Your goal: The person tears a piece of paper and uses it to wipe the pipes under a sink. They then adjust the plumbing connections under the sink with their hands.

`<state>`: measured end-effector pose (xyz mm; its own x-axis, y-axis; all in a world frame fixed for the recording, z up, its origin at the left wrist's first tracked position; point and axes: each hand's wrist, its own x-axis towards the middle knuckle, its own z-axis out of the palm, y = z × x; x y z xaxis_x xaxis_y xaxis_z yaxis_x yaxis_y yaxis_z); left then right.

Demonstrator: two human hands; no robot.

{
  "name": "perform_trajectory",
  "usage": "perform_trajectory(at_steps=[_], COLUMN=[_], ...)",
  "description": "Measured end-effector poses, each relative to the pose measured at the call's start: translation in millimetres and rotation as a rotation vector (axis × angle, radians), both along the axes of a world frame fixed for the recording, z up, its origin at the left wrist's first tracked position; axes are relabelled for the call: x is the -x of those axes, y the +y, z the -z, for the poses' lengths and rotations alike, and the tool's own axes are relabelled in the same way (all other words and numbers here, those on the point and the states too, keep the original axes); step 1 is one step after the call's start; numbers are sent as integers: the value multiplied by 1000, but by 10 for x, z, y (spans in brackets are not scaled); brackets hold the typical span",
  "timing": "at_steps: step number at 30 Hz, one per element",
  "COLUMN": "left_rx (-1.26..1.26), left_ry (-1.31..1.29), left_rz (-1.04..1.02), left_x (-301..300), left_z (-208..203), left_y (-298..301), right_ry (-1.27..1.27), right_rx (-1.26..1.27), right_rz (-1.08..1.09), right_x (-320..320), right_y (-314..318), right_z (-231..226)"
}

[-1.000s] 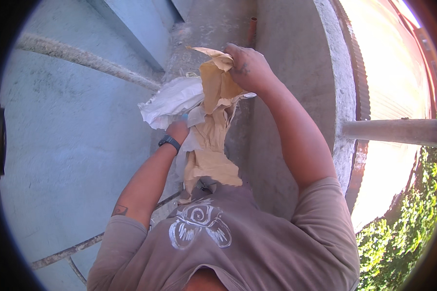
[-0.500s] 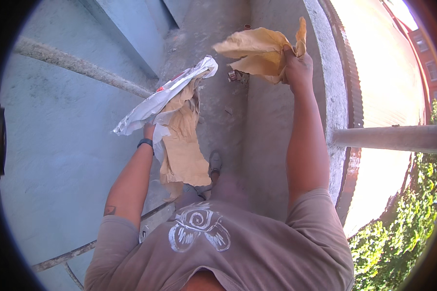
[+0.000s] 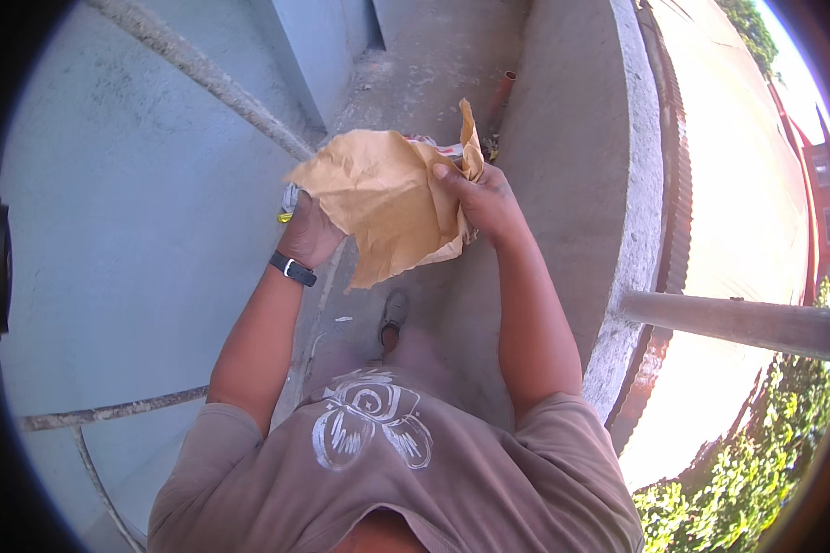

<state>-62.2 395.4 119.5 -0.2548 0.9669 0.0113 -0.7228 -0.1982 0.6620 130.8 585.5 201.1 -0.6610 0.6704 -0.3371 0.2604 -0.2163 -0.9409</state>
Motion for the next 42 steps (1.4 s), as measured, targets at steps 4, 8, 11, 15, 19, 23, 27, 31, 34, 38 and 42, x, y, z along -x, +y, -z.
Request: perform_trajectory(at_steps=[4,8,11,15,19,23,27,31,34,38,42], left_rx=[533,-47,299,901,988,627,532,385,281,607,870], left_ry=[1003,-477,289,812,387,63,-181,-276,-121,-256,-479], left_rz=[-9,-117,-425,-747,-1179,-1627,-1790,-1892,-1987,-2106,-2236], left_x=[-34,-483,-711,-1090,-1620,-2249,-2814,-3162,-3370,-3516,-3521], left_z=[-57,-321,-534,-662,-688,-750,-764,-584,-459,-309,-150], left_y=[-880,-1876,-2614,-3810,-5043,-5911,-6390,-6477,-6496,-6444,-6472], right_ry=[-10,19,-11,98,69,89,159,148,287,395,168], right_rx=[-30,-56,-59,71,54,-24,-121,-321,-406,-395,-622], right_rz=[-244,-234,-398,-684,-1275,-1482,-1534,-1653,-1812,-1997,-2019], right_x=[236,516,605,714,774,815,939,932,1005,1148,1265], right_y=[-555,-1223,-1895,-3030,-3810,-4522,-5207,-5564,-5716,-6028,-6253], right_z=[236,354,239,68,-96,-175,-236,-338,-373,-239,-79])
